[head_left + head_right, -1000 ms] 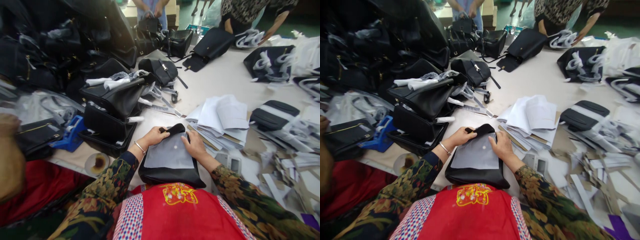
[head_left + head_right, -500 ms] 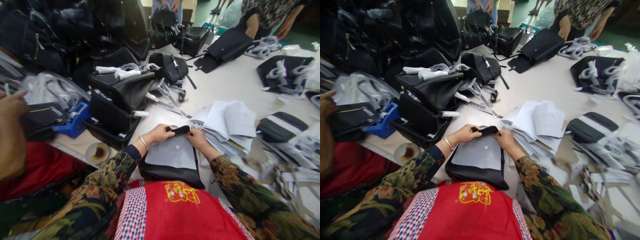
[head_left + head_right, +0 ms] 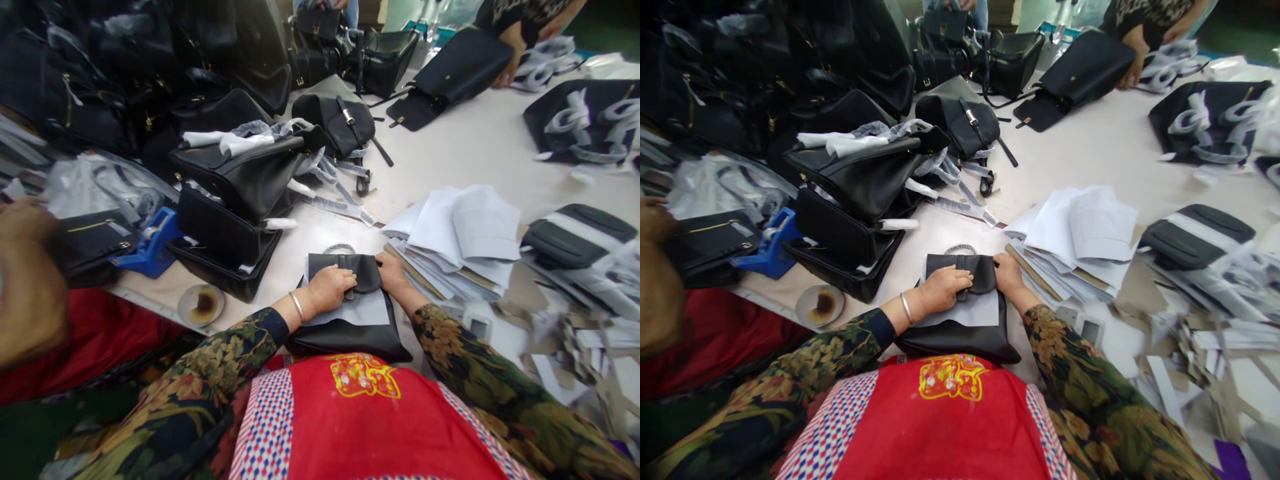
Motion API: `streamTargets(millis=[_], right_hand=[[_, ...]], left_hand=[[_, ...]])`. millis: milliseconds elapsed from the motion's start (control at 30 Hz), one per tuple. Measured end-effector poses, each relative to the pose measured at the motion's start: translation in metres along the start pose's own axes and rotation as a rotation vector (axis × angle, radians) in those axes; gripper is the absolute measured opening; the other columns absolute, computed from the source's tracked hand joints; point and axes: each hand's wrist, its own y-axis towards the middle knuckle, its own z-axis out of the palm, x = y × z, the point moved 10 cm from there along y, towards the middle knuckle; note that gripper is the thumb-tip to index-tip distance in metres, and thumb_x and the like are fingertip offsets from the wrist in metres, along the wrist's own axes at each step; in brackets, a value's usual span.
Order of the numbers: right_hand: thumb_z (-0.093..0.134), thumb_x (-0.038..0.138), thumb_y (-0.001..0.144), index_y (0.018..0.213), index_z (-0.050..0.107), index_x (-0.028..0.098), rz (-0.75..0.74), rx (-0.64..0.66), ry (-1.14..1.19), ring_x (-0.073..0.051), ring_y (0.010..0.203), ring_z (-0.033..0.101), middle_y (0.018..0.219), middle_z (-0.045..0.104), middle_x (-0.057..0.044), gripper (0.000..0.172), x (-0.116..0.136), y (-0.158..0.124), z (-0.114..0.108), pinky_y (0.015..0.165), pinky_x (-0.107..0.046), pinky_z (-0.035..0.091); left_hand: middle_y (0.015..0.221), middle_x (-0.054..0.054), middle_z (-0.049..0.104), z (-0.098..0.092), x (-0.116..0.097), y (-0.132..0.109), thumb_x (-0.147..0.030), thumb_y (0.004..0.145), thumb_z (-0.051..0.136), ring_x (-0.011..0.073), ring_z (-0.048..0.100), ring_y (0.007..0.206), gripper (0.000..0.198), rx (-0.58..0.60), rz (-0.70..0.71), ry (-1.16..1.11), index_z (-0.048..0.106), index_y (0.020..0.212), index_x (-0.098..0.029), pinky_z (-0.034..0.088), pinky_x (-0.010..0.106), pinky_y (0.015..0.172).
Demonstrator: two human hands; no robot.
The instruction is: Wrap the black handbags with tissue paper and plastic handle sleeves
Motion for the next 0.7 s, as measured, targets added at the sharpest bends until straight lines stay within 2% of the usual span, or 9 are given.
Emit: streamTargets(millis=[67,133,233,300,333,467,533,600,700], right_hand=[[0.053,0.018,0.079,0.084,0.07,0.014,-0.019,0.003,-0.022,-0.024,0.086,0.06,0.087,0.068,-0.011,0.019,0.004,-0.006,-0.012,0.08,-0.035,0.048],[0.058,0.016,0.076,0.11,0.068,0.01,-0.103,-0.031,-0.109,-0.031,0.108,0.057,0.115,0.065,-0.018,0.036,0.021,-0.015,-0.032,0.093,-0.042,0.046],[0.063,0.015,0.077,0.139,0.05,0.011,-0.414,0.042,-0.248,-0.036,0.131,0.043,0.143,0.049,-0.021,0.063,0.073,-0.036,-0.042,0.107,-0.05,0.038],[0.061,0.016,0.083,0.141,0.049,0.012,-0.591,0.186,-0.278,-0.034,0.13,0.047,0.139,0.054,-0.019,0.059,0.104,-0.053,-0.029,0.106,-0.048,0.04],[0.058,0.017,0.087,0.139,0.049,0.011,-0.622,0.243,-0.296,-0.032,0.125,0.052,0.135,0.058,-0.019,0.054,0.113,-0.059,-0.021,0.103,-0.045,0.043],[0.046,0.014,0.095,0.129,0.057,0.006,-0.501,0.335,-0.409,-0.028,0.103,0.065,0.117,0.067,-0.02,0.036,0.116,-0.057,-0.001,0.087,-0.037,0.05],[0.045,0.014,0.096,0.119,0.063,0.011,-0.453,0.367,-0.408,-0.025,0.099,0.066,0.111,0.07,-0.016,0.029,0.113,-0.053,0.001,0.084,-0.033,0.049],[0.047,0.014,0.095,0.112,0.065,0.016,-0.393,0.369,-0.373,-0.022,0.097,0.067,0.108,0.071,-0.012,0.025,0.108,-0.047,-0.005,0.082,-0.03,0.048],[0.048,0.017,0.096,0.109,0.067,0.018,-0.298,0.351,-0.33,-0.021,0.093,0.069,0.103,0.073,-0.01,0.024,0.1,-0.037,-0.015,0.081,-0.029,0.047]], left_hand=[[0.123,0.01,0.068,0.007,-0.004,-0.005,-0.003,0.079,0.052,0.0238,0.063,0.115,0.038,0.019,0.031,0.037,0.068,0.111,-0.019,0.041,0.045,0.11],[0.123,0.01,0.068,0.007,-0.002,-0.007,-0.002,0.08,0.05,0.0232,0.062,0.118,0.038,0.003,0.045,0.017,0.067,0.11,-0.019,0.039,0.045,0.112],[0.12,0.01,0.068,0.001,0.003,-0.006,-0.005,0.083,0.051,0.022,0.061,0.117,0.034,-0.054,0.058,-0.04,0.067,0.11,-0.018,0.043,0.04,0.109],[0.116,0.01,0.068,-0.002,0.004,-0.004,-0.008,0.085,0.052,0.0212,0.062,0.113,0.031,-0.081,0.058,-0.066,0.067,0.11,-0.017,0.047,0.036,0.103],[0.115,0.009,0.069,-0.002,0.003,-0.003,-0.009,0.086,0.052,0.0207,0.063,0.11,0.03,-0.082,0.063,-0.067,0.067,0.111,-0.017,0.048,0.036,0.101],[0.118,0.008,0.068,-0.014,-0.007,-0.014,-0.008,0.088,0.051,0.0211,0.06,0.115,0.03,-0.143,0.065,-0.002,0.065,0.112,-0.018,0.046,0.037,0.104],[0.119,0.01,0.066,-0.035,-0.002,-0.03,-0.013,0.09,0.053,0.0237,0.057,0.119,0.025,-0.262,-0.073,0.076,0.064,0.112,-0.017,0.046,0.039,0.105],[0.113,0.012,0.065,-0.057,0.014,-0.053,-0.019,0.092,0.055,0.0263,0.057,0.115,0.019,-0.368,-0.313,0.172,0.063,0.109,-0.017,0.047,0.041,0.101],[0.1,0.01,0.064,-0.071,0.038,-0.085,-0.021,0.088,0.06,0.0256,0.061,0.1,0.017,-0.386,-0.636,0.218,0.062,0.105,-0.018,0.05,0.039,0.091]])
